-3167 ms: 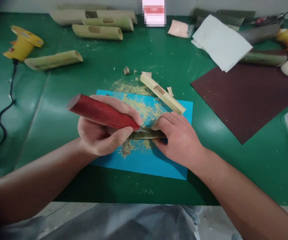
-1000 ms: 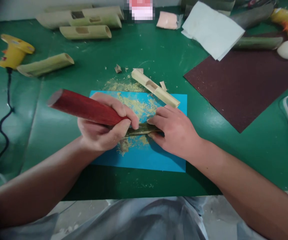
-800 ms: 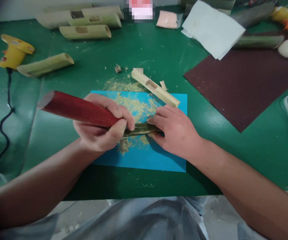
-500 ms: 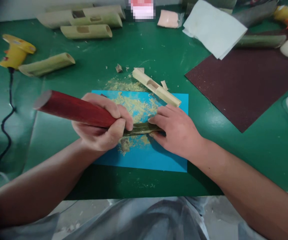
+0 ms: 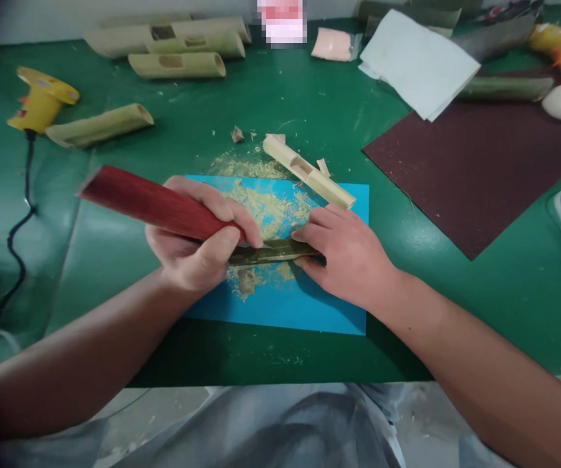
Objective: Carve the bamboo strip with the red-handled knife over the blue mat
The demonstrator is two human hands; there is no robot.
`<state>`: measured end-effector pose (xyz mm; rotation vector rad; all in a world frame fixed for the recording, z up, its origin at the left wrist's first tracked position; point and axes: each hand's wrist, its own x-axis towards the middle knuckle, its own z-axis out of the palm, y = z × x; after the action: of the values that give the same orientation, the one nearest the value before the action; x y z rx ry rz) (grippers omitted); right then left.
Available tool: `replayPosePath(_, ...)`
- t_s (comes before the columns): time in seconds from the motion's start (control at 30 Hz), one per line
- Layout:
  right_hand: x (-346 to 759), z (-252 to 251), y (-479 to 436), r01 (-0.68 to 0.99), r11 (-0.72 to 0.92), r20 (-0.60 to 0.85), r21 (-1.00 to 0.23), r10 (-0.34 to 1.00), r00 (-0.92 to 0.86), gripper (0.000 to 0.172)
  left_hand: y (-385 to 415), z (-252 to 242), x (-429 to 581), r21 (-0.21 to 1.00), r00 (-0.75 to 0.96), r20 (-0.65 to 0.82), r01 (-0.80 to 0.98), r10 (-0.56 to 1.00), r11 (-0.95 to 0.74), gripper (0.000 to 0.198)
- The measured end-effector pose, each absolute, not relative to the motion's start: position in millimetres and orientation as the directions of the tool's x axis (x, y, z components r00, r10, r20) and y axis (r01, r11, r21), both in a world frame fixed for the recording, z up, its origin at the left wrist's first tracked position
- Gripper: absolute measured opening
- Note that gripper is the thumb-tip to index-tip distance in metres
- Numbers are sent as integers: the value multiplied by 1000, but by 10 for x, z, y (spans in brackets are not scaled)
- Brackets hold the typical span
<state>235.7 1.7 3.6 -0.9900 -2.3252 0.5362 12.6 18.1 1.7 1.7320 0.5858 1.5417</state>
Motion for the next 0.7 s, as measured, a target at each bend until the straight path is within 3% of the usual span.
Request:
replayPosePath(0.23, 2360, 26, 10, 550, 645, 311, -531, 752, -582, 15, 151, 47, 84, 834, 297, 539, -56, 788, -549, 12)
replayPosePath(0.43, 2358, 37, 11, 560, 631, 284, -537, 760, -584, 14, 199, 54, 76, 779, 371, 606, -98, 704, -619, 15)
replayPosePath(0.7, 2351, 32, 10, 550, 633, 295, -544, 759, -581, 16, 175, 105, 87, 801, 392, 572, -77, 721, -594, 21)
